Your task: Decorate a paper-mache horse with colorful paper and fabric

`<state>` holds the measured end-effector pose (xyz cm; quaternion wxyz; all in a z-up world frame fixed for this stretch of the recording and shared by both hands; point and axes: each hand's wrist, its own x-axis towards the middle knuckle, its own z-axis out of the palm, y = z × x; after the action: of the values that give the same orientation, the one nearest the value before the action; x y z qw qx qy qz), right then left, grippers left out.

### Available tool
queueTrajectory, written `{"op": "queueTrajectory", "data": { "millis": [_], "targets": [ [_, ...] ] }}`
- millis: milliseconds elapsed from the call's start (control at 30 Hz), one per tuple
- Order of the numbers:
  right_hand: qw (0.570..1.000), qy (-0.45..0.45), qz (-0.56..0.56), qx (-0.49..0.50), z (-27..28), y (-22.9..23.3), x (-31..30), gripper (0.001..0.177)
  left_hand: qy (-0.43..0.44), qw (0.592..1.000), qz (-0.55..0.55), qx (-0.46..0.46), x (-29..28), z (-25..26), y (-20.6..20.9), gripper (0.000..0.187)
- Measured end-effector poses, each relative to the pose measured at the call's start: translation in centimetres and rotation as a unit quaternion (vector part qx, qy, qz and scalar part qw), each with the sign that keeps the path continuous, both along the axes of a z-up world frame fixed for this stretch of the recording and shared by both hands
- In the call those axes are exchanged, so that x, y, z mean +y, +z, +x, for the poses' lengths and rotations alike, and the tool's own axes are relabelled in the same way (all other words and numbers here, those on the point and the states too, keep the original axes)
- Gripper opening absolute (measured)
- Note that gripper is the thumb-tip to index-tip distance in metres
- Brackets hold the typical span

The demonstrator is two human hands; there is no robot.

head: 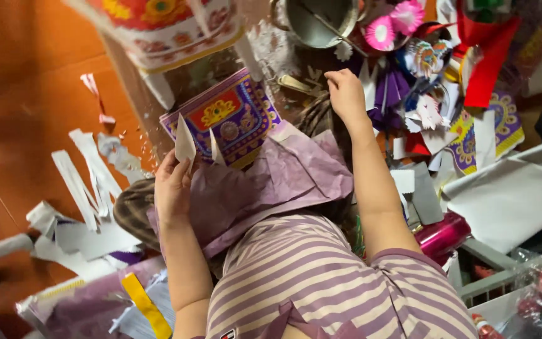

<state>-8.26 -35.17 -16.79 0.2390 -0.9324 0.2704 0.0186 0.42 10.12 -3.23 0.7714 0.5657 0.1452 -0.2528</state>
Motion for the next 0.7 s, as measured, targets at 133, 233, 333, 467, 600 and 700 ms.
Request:
{"op": "queueTrajectory", "data": {
  "millis": [133,233,333,467,600,700],
  "targets": [
    [0.996,-0.027,0.062,0.054,0.6,-4.3,-1.8,0.028,-0.002,1.000,-0.001,0.000,-1.8,-0.2,0.1,0.037],
    [0.978,-0.067,0.086,0.176,2.5,-7.4,-2.5,0.039,-0.002,1.000,0.016,0.000,-2.3,-0.4,-1.1,0.034],
    [0.970,-0.035,0.095,0.223,4.0,-9.8,-2.8,0.046,0.017,1.000,-0.010,-0.010,-2.6,-0.7,-2.0,0.036],
    [0.949,0.056,0.063,0.304,5.1,-11.0,-2.6,0.043,0.005,1.000,-0.001,0.005,-2.3,-0.8,-3.0,0.034],
    [0.916,0.108,0.103,0.372,6.7,-8.8,-1.8,0.048,0.010,1.000,0.023,0.009,-3.0,-0.6,-2.0,0.037],
    [0.925,0.087,0.130,0.346,7.1,-5.8,-1.0,0.052,0.021,1.000,-0.008,-0.002,-2.8,-0.2,-2.0,0.035]
  ]
}}
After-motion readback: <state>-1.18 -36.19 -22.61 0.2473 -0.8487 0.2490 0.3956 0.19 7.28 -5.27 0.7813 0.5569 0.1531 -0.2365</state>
